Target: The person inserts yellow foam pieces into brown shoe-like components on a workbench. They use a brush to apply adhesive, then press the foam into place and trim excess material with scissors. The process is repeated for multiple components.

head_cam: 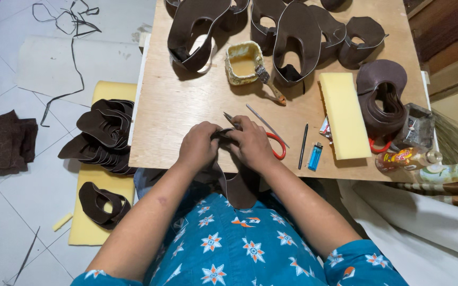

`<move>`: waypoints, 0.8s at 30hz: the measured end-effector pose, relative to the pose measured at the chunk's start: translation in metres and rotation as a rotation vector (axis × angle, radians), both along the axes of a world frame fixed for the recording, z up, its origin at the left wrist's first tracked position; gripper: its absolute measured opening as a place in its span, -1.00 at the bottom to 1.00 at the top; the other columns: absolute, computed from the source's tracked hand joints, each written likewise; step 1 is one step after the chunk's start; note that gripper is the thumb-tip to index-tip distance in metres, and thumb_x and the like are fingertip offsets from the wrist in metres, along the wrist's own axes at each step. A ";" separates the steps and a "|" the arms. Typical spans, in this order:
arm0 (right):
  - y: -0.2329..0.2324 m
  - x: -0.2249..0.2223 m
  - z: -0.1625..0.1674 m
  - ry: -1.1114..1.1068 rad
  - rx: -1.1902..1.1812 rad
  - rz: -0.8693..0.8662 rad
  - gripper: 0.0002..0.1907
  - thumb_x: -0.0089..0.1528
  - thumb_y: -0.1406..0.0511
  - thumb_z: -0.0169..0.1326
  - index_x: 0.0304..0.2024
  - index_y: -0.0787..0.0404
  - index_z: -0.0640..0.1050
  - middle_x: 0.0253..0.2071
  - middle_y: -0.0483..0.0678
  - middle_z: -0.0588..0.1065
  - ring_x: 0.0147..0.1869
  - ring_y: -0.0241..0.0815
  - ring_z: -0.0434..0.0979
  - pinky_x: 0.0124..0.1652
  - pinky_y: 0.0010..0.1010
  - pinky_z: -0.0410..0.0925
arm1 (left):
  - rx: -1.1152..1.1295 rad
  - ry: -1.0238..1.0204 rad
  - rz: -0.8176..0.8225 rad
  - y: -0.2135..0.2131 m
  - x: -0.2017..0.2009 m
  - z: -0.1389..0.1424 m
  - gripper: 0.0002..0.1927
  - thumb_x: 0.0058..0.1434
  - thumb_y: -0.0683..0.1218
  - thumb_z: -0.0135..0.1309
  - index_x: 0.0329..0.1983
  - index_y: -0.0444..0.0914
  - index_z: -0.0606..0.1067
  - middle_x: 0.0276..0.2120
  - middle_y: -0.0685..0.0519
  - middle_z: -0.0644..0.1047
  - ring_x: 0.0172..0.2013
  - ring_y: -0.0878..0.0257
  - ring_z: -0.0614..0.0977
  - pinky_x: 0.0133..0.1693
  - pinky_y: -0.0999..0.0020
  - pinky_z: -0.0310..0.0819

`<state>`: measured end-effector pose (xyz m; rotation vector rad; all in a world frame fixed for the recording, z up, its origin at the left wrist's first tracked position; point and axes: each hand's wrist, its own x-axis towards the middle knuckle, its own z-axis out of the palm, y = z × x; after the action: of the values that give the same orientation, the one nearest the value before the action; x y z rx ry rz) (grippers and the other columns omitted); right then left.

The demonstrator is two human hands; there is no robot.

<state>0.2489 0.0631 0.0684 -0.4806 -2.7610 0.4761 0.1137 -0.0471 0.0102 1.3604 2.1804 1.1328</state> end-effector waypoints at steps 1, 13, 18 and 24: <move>0.001 -0.001 0.000 -0.015 0.006 -0.001 -0.74 0.01 0.29 0.32 -0.23 0.09 0.67 0.07 0.02 0.45 0.10 0.07 0.46 -0.02 -0.09 0.30 | 0.014 -0.006 -0.009 0.000 0.000 -0.001 -0.80 0.10 -0.21 0.16 -0.19 -0.19 0.60 -0.21 -0.07 0.56 -0.09 -0.09 0.56 -0.05 0.04 0.45; 0.000 -0.007 0.004 -0.040 -0.035 0.059 -0.71 0.00 0.26 0.32 -0.21 0.08 0.68 0.19 0.05 0.39 0.20 0.16 0.40 0.09 -0.07 0.26 | 0.013 -0.039 -0.087 -0.004 -0.004 0.008 -0.78 0.12 -0.15 0.20 -0.14 -0.23 0.59 -0.21 -0.09 0.55 -0.09 -0.08 0.55 -0.06 0.07 0.43; 0.001 -0.001 0.002 -0.020 -0.031 0.027 -0.76 0.08 0.24 0.31 -0.20 0.08 0.68 0.11 0.01 0.43 0.17 0.09 0.41 0.12 -0.08 0.25 | -0.006 -0.008 -0.053 0.000 -0.005 0.003 -0.83 0.14 -0.21 0.12 -0.21 -0.20 0.62 -0.22 -0.06 0.56 -0.09 -0.07 0.57 -0.05 0.08 0.46; -0.006 0.002 0.002 0.014 0.197 -0.019 -0.80 0.07 0.23 0.31 -0.31 0.15 0.61 0.01 -0.03 0.45 0.06 0.02 0.43 0.08 -0.07 0.25 | -0.020 -0.001 -0.039 0.003 -0.007 0.004 -0.80 0.11 -0.24 0.09 -0.21 -0.19 0.62 -0.21 -0.07 0.56 -0.08 -0.08 0.57 -0.06 0.06 0.46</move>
<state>0.2514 0.0573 0.0700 -0.4535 -2.7494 0.1992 0.1071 -0.0438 0.0138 1.3872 2.1494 1.0947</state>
